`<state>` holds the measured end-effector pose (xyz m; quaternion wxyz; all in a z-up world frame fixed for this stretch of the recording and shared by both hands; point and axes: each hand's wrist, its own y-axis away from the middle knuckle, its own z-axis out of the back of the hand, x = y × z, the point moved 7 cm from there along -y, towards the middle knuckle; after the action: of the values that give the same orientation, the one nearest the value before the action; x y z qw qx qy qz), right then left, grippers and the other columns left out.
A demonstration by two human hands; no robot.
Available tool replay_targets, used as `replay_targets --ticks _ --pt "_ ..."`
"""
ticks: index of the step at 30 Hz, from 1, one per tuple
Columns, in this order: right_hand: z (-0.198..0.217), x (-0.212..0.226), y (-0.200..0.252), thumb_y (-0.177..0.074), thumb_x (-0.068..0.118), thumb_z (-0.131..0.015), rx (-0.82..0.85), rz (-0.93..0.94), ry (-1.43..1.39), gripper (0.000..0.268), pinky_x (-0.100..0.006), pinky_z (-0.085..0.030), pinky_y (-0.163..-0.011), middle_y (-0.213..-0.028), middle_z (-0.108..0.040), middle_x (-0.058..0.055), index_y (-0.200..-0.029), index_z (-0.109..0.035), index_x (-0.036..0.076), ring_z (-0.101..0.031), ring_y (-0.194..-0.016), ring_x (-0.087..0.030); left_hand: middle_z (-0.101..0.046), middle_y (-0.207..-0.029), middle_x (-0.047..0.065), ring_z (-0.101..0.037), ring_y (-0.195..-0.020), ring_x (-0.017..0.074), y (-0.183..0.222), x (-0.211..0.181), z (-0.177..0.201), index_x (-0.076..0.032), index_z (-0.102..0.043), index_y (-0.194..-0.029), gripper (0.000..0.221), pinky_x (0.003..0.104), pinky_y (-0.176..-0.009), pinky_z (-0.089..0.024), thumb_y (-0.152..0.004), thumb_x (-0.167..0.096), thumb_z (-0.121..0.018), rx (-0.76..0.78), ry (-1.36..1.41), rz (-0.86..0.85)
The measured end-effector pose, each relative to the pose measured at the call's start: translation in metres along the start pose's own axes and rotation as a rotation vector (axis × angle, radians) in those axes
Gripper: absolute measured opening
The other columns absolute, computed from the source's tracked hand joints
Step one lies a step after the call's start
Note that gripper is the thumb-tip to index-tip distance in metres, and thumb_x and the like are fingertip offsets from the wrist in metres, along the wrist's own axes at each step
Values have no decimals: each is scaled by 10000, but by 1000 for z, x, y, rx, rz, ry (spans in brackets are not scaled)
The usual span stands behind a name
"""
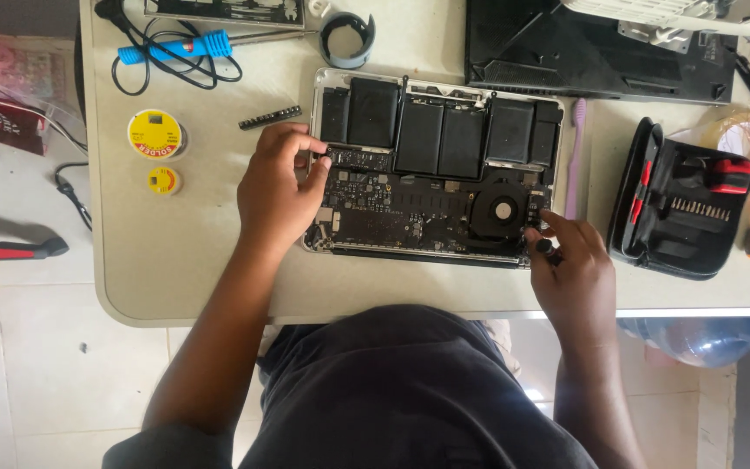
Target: Repairing internal components of a laptop using a screwdriver and manual manipulation
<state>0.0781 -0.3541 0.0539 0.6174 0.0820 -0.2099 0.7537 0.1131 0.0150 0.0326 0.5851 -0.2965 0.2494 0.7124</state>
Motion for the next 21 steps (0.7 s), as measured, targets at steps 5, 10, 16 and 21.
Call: replay_targets --ticks 5,10,16,21 --pt "-3 0 -1 -985 161 -834 -13 16 40 269 -396 -561 -623 -901 -701 -96 -1203 -780 12 -675 -696 -294 -615 -1299 105 -734 -978 296 2 1 1 -132 -704 -1064 124 464 -717 -611 -944 -153 -731 -10 18 -8" --pt "-5 -5 1 -988 143 -833 -16 -2 19 265 -398 -560 -617 -892 -704 -106 -1207 -776 6 -674 -682 -299 -620 -1296 121 -732 -974 309 2 -1 2 -121 -703 -1070 136 479 -711 -611 -942 -148 -741 -24 5 -31" --pt "-2 -1 1 -991 125 -824 -14 3 -9 261 -391 -553 -610 -904 -712 -118 -1209 -772 -8 -664 -666 -299 -624 -1298 102 -730 -962 294 3 -2 2 -127 -709 -1070 168 463 -701 -602 -921 -179 -765 -17 25 -21" --pt "-2 -1 4 -986 133 -826 -18 7 -6 269 -391 -553 -611 -922 -712 -109 -1210 -767 -4 -659 -666 -294 -634 -1275 135 -727 -944 295 4 -2 1 -106 -715 -1053 200 441 -669 -608 -914 -219 -806 -39 4 -43"
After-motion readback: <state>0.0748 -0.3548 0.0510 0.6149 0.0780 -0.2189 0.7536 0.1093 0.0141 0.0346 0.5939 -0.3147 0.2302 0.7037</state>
